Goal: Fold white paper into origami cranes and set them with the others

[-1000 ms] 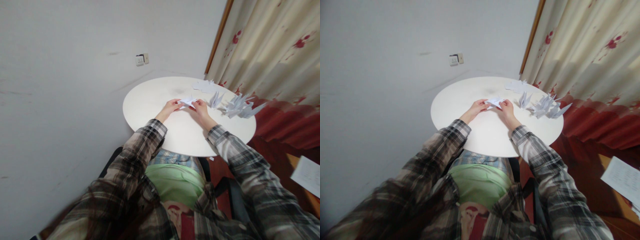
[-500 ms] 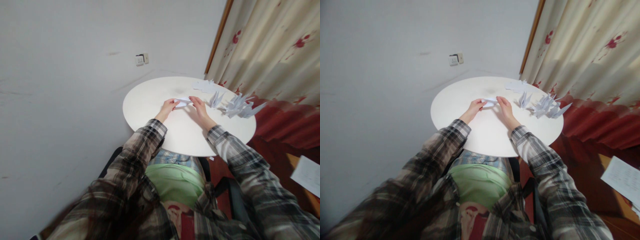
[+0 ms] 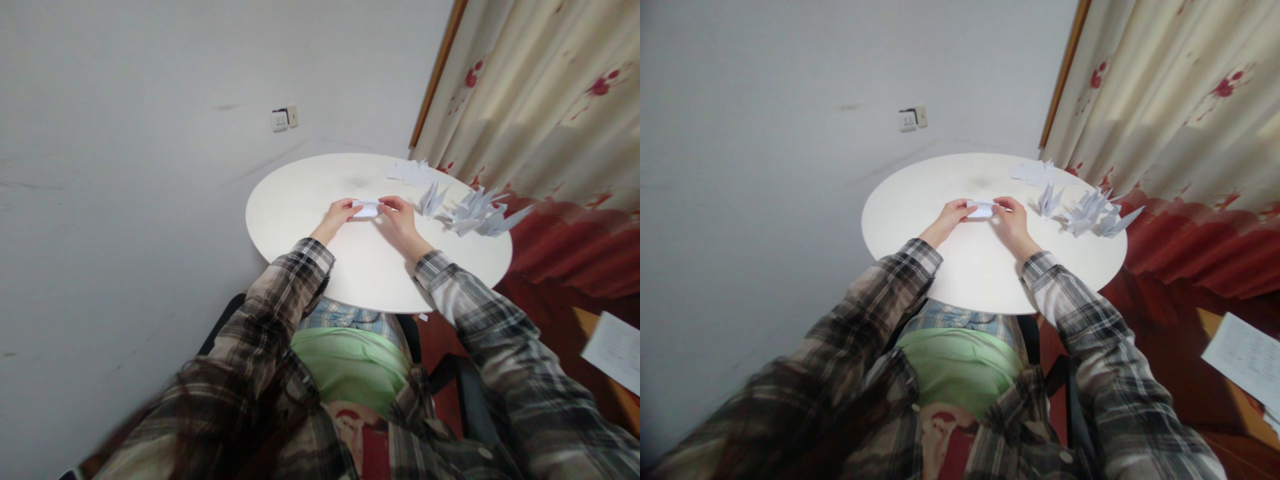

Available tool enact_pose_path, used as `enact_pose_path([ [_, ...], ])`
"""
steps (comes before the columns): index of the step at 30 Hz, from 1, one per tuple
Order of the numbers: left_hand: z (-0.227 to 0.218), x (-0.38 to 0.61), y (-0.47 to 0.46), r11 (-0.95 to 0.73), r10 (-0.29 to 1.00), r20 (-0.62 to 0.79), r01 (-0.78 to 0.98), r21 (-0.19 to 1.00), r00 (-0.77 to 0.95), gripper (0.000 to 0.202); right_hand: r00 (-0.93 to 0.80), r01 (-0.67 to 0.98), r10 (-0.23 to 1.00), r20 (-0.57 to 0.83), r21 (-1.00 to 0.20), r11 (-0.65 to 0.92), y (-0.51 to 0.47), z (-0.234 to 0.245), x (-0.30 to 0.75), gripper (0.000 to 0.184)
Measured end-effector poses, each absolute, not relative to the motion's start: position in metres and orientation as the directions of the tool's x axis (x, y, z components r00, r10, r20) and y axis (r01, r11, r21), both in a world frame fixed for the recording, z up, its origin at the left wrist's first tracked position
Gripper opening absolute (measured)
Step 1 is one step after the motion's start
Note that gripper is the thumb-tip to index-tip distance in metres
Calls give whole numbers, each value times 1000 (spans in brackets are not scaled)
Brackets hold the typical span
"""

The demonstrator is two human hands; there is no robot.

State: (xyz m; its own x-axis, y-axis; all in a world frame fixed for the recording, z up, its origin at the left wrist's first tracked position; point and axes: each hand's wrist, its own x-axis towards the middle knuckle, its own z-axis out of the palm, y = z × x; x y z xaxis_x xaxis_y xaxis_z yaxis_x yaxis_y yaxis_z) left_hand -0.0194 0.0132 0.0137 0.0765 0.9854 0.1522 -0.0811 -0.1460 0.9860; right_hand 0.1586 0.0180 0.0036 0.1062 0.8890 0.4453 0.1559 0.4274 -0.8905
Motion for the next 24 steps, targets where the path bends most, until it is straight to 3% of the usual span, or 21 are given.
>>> enact_pose_path([
  [7, 16, -19, 11, -154, 985, 159, -72, 985, 70, 4, 132, 154, 879, 459, -885, 439, 17, 4, 156, 10],
  [14, 13, -19, 16, -135, 988, 143, -130, 982, 57, 32, 143, 127, 879, 454, -890, 439, 16, 5, 155, 7],
  [24, 9, -20, 21, -62, 996, 75, -249, 967, 44, 31, 131, 132, 877, 463, -885, 447, 16, 6, 156, 6],
])
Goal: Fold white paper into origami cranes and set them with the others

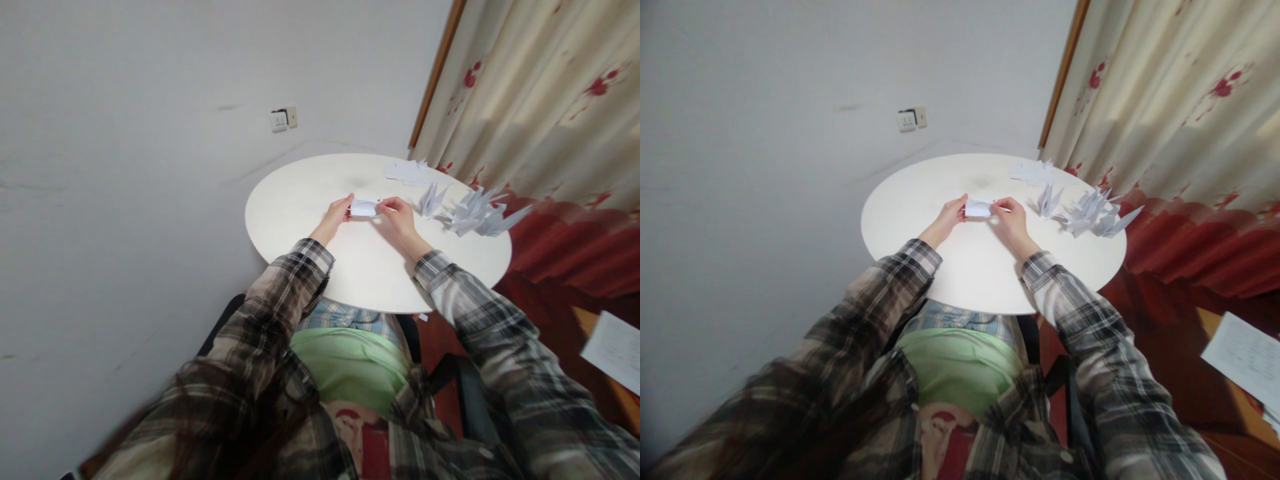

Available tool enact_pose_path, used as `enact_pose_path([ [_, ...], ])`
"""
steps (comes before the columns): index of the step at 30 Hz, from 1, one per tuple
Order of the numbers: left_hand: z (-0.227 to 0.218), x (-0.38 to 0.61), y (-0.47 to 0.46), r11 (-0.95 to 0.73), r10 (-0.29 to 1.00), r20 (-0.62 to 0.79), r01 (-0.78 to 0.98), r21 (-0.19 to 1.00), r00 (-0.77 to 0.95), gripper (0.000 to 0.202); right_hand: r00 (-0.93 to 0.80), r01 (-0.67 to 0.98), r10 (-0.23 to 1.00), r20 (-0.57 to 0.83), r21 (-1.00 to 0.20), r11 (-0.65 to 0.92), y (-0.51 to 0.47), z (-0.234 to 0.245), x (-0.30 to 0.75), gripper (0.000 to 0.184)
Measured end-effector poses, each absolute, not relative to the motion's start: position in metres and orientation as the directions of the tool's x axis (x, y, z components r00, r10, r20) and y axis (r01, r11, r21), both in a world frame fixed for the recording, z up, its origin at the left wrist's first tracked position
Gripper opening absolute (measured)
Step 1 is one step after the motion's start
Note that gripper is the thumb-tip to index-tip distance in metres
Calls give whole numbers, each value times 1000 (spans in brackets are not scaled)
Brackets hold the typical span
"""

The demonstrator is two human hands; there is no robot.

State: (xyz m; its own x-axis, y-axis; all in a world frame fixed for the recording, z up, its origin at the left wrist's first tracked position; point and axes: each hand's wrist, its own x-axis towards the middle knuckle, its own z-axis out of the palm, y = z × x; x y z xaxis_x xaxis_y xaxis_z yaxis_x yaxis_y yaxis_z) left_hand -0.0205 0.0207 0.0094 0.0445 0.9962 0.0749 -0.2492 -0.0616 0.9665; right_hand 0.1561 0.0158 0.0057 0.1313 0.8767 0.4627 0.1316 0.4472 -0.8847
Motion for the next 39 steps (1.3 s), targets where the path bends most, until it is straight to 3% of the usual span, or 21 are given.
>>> enact_pose_path([
  [9, 10, -21, 18, -120, 987, 140, -218, 969, 81, 31, 145, 167, 863, 484, -872, 460, 20, 3, 157, 5],
  [14, 12, -21, 14, -121, 988, 134, -148, 982, 79, 16, 153, 166, 856, 494, -866, 471, 24, -1, 159, 8],
  [19, 15, -20, 12, -101, 990, 119, -204, 974, 74, 7, 212, 62, 871, 444, -895, 442, 22, 0, 159, 17],
  [26, 16, -21, 9, -70, 994, 87, -234, 970, 63, 17, 184, -37, 918, 350, -931, 363, 24, -2, 157, 28],
  [39, 18, -21, 7, -84, 990, 109, -244, 966, 89, 25, 65, -14, 922, 382, -923, 384, 23, -1, 158, 35],
])
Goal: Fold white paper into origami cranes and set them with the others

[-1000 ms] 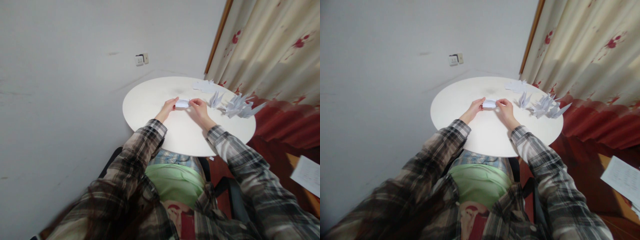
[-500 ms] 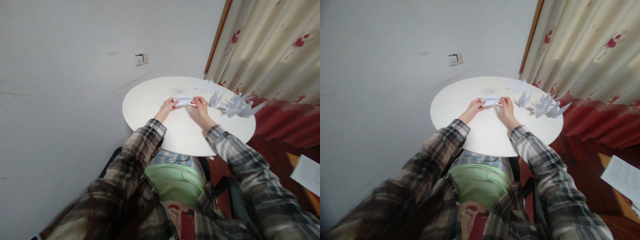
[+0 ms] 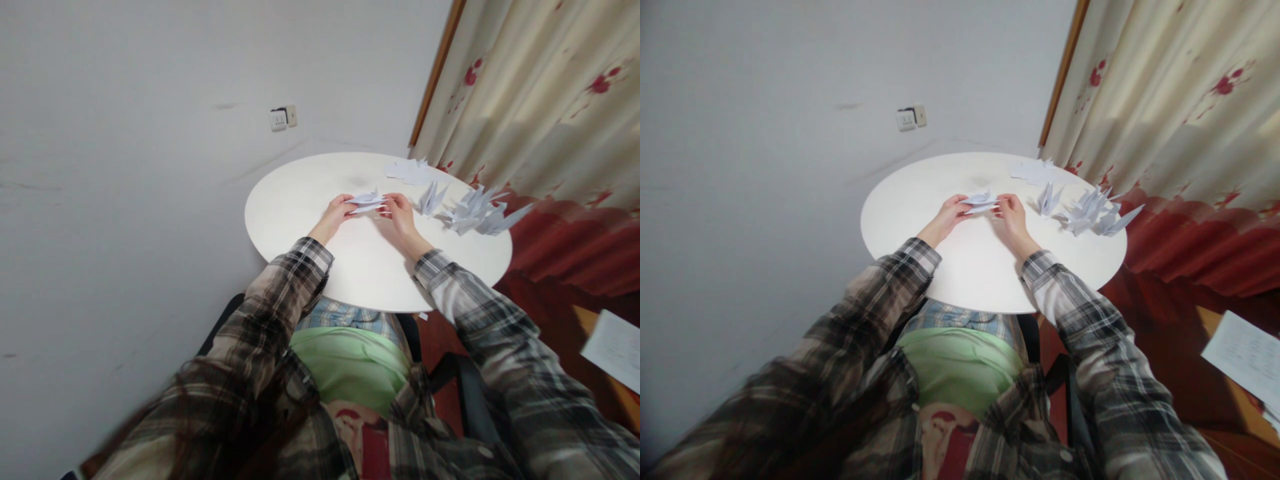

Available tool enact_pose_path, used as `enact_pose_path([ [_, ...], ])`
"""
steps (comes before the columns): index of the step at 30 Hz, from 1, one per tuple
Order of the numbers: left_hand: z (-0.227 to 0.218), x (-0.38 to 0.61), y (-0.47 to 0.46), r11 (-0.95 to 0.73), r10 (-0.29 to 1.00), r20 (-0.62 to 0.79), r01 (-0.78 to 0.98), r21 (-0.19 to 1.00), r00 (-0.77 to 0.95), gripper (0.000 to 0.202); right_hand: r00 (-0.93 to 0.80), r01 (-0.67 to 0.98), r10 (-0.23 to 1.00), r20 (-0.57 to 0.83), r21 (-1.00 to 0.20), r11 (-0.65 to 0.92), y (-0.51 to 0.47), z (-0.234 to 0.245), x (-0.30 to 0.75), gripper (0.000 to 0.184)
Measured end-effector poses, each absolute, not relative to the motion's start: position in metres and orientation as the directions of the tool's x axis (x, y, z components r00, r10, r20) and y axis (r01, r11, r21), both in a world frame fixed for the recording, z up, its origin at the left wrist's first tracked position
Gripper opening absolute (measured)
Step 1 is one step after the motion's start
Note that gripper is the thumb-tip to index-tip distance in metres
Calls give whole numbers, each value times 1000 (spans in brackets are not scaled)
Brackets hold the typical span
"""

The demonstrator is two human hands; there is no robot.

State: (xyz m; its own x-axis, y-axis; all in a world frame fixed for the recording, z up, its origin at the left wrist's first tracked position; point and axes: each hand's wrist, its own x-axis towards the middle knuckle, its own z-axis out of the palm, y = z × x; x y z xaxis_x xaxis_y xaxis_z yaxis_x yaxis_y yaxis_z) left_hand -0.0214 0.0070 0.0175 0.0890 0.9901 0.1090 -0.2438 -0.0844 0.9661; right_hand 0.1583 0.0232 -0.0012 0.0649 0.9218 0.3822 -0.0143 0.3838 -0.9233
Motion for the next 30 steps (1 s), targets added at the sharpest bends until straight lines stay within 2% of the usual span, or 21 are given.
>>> enact_pose_path([
  [7, 20, -18, 8, -70, 980, 121, -291, 954, 158, 17, 81, 61, 906, 416, -909, 412, 25, -2, 156, 20],
  [10, 20, -17, 10, -70, 977, 126, -304, 950, 169, 25, 120, 93, 880, 459, -888, 450, 24, 0, 156, 18],
  [18, 18, -19, 8, -106, 980, 137, -205, 973, 144, 13, 163, 117, 820, 549, -836, 537, 23, 5, 161, 20],
  [23, 18, -19, 5, -111, 973, 146, -192, 975, 178, 18, 189, 102, 791, 582, -812, 574, 18, 6, 159, 23],
  [30, 16, -19, 7, -104, 962, 144, -179, 978, 231, 29, 203, 213, 739, 643, -765, 607, 11, 10, 157, 27],
])
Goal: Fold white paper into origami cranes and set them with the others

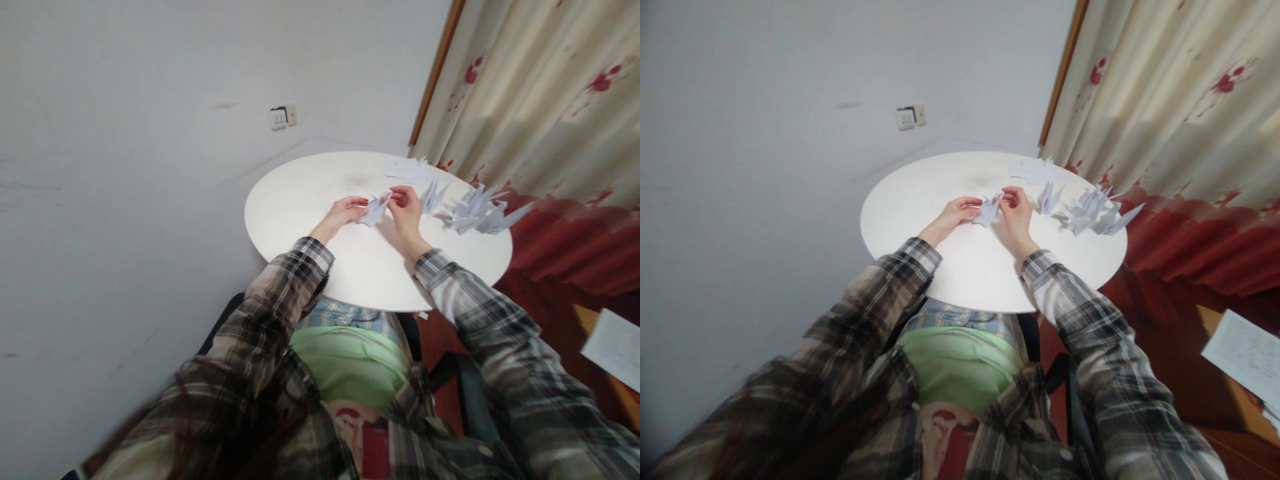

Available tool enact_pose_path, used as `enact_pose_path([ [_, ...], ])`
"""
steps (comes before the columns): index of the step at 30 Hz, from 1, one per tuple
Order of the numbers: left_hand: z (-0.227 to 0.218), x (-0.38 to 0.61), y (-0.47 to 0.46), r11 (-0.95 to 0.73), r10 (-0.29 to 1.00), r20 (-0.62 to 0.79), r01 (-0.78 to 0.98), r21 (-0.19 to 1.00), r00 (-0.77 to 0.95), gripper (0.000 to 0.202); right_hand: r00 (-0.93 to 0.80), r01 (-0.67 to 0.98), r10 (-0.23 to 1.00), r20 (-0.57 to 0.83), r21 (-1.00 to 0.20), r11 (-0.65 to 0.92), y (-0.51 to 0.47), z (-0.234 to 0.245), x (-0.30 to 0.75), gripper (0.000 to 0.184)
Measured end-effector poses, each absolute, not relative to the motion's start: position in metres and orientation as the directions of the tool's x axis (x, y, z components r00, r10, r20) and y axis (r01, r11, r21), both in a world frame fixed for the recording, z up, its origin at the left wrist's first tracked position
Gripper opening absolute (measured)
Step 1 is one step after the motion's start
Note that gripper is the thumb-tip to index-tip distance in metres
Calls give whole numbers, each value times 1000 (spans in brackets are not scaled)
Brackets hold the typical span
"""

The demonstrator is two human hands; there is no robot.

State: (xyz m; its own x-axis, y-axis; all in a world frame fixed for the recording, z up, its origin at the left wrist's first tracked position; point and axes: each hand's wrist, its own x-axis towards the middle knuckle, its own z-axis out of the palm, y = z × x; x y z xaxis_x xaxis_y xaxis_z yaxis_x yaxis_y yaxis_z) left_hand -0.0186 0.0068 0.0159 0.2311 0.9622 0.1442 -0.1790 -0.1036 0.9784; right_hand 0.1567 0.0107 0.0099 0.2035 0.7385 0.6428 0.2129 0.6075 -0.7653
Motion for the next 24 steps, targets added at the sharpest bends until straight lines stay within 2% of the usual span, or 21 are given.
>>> enact_pose_path([
  [17, 12, -16, 9, -195, 960, 210, -95, 976, 185, 24, 150, 259, 733, 663, -742, 618, 9, 9, 157, 32],
  [24, 9, -12, 11, -171, 949, 182, -62, 983, 256, 21, 105, 221, 777, 621, -776, 591, 16, 2, 156, 33],
])
